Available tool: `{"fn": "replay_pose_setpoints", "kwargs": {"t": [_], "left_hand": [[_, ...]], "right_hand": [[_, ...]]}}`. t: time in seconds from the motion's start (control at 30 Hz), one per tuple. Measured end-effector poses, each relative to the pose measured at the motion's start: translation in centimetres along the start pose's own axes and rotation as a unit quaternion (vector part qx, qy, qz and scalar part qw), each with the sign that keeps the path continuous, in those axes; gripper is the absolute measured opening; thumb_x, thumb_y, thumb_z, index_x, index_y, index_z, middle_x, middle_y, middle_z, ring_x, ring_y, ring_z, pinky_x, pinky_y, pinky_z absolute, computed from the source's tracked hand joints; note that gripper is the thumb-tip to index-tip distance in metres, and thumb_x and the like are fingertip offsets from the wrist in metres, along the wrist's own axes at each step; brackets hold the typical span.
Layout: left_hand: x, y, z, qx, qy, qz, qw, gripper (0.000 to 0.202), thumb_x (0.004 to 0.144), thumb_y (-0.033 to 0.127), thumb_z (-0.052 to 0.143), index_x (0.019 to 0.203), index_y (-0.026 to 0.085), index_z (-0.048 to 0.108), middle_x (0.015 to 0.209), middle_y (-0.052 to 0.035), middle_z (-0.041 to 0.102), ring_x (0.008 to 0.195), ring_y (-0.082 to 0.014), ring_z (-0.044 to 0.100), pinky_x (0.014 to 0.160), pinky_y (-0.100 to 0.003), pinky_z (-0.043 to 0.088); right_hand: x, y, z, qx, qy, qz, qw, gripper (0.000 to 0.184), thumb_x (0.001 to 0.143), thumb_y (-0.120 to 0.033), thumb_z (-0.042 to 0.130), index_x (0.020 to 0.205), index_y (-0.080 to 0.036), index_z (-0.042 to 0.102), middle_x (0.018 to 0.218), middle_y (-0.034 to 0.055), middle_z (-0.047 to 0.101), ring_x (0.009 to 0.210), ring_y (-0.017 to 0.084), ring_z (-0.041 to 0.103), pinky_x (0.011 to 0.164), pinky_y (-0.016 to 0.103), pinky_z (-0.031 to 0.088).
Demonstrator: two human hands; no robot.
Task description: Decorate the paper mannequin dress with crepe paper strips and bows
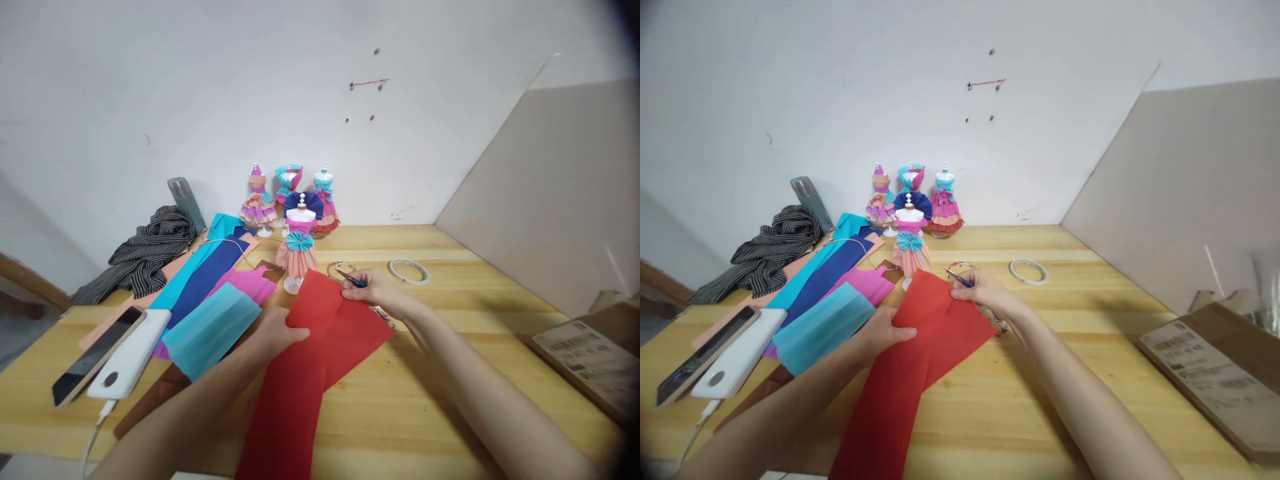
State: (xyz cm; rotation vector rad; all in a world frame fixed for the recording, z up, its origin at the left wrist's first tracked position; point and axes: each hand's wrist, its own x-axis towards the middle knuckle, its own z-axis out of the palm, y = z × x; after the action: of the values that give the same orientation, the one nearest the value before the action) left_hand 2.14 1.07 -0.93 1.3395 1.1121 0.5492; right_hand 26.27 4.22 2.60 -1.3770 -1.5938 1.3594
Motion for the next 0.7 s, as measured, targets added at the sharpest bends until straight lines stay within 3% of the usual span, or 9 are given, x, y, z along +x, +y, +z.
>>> {"fn": "replay_pose_setpoints", "kwargs": {"t": [0.17, 0.27, 0.37, 0.43, 0.53, 0.63, 0.7], "left_hand": [[-0.4, 1.5, -0.9, -0.037, -0.005, -0.058, 0.998, 0.036, 0.054, 0.025, 0.076, 0.087, 0.01, 0.072, 0.08, -0.0092, 0.074, 0.074, -0.0281, 0.069, 0.068, -0.037, 0.055], [-0.3, 2.1, -1.8, -0.066, -0.034, -0.071, 0.995, 0.043, 0.052, 0.027, 0.08, 0.09, 0.009, 0.073, 0.083, -0.0107, 0.075, 0.074, -0.0273, 0.07, 0.07, -0.037, 0.055], [-0.1, 2.4, -2.7, -0.085, -0.056, -0.094, 0.99, 0.047, 0.049, 0.029, 0.083, 0.09, 0.008, 0.073, 0.086, -0.0131, 0.075, 0.074, -0.027, 0.07, 0.072, -0.038, 0.055], [-0.1, 2.6, -3.3, -0.087, -0.064, -0.114, 0.988, 0.047, 0.047, 0.028, 0.085, 0.087, 0.008, 0.073, 0.085, -0.0131, 0.075, 0.073, -0.026, 0.07, 0.07, -0.037, 0.055], [0.0, 3.6, -3.9, -0.091, -0.093, -0.131, 0.983, 0.043, 0.045, 0.025, 0.086, 0.083, 0.01, 0.073, 0.082, -0.0106, 0.075, 0.07, -0.0227, 0.069, 0.068, -0.033, 0.055], [0.2, 5.1, -4.0, -0.063, -0.126, -0.126, 0.982, 0.038, 0.049, 0.024, 0.084, 0.083, 0.011, 0.072, 0.084, -0.0085, 0.075, 0.071, -0.0206, 0.069, 0.067, -0.03, 0.054], [0.4, 5.9, -3.8, -0.015, -0.102, -0.111, 0.988, 0.031, 0.053, 0.027, 0.082, 0.079, 0.012, 0.072, 0.08, -0.0077, 0.075, 0.067, -0.0197, 0.068, 0.063, -0.029, 0.053]], "right_hand": [[-0.1, 0.8, 0.3, 0.053, -0.037, 0.045, 0.997, 0.038, 0.055, -0.047, 0.079, 0.065, -0.015, 0.059, 0.051, -0.0027, 0.053, 0.043, 0.008, 0.043, 0.042, 0.021, 0.03], [-0.4, 1.5, 0.6, 0.084, -0.064, 0.049, 0.993, 0.042, 0.054, -0.047, 0.08, 0.074, -0.013, 0.066, 0.065, 0.0033, 0.066, 0.053, 0.013, 0.057, 0.05, 0.024, 0.043], [-1.0, 2.1, 0.8, 0.108, -0.067, 0.044, 0.991, 0.041, 0.051, -0.043, 0.083, 0.074, -0.012, 0.068, 0.068, 0.0036, 0.068, 0.056, 0.013, 0.06, 0.054, 0.024, 0.047], [-1.5, 2.4, 0.8, 0.121, -0.056, 0.053, 0.99, 0.039, 0.051, -0.041, 0.084, 0.072, -0.012, 0.068, 0.062, 0.0021, 0.067, 0.051, 0.011, 0.058, 0.05, 0.022, 0.045], [-2.3, 2.5, 0.7, 0.145, -0.045, 0.069, 0.986, 0.035, 0.051, -0.04, 0.084, 0.066, -0.013, 0.066, 0.048, -0.0028, 0.058, 0.037, 0.005, 0.044, 0.037, 0.018, 0.033], [-2.8, 2.5, 0.5, 0.16, -0.043, 0.076, 0.983, 0.035, 0.053, -0.04, 0.083, 0.065, -0.013, 0.065, 0.046, -0.0032, 0.056, 0.034, 0.004, 0.039, 0.034, 0.018, 0.027], [-3.1, 2.6, 0.2, 0.142, -0.019, 0.071, 0.987, 0.034, 0.054, -0.041, 0.082, 0.066, -0.014, 0.065, 0.047, -0.0018, 0.056, 0.035, 0.005, 0.041, 0.034, 0.019, 0.027]]}}
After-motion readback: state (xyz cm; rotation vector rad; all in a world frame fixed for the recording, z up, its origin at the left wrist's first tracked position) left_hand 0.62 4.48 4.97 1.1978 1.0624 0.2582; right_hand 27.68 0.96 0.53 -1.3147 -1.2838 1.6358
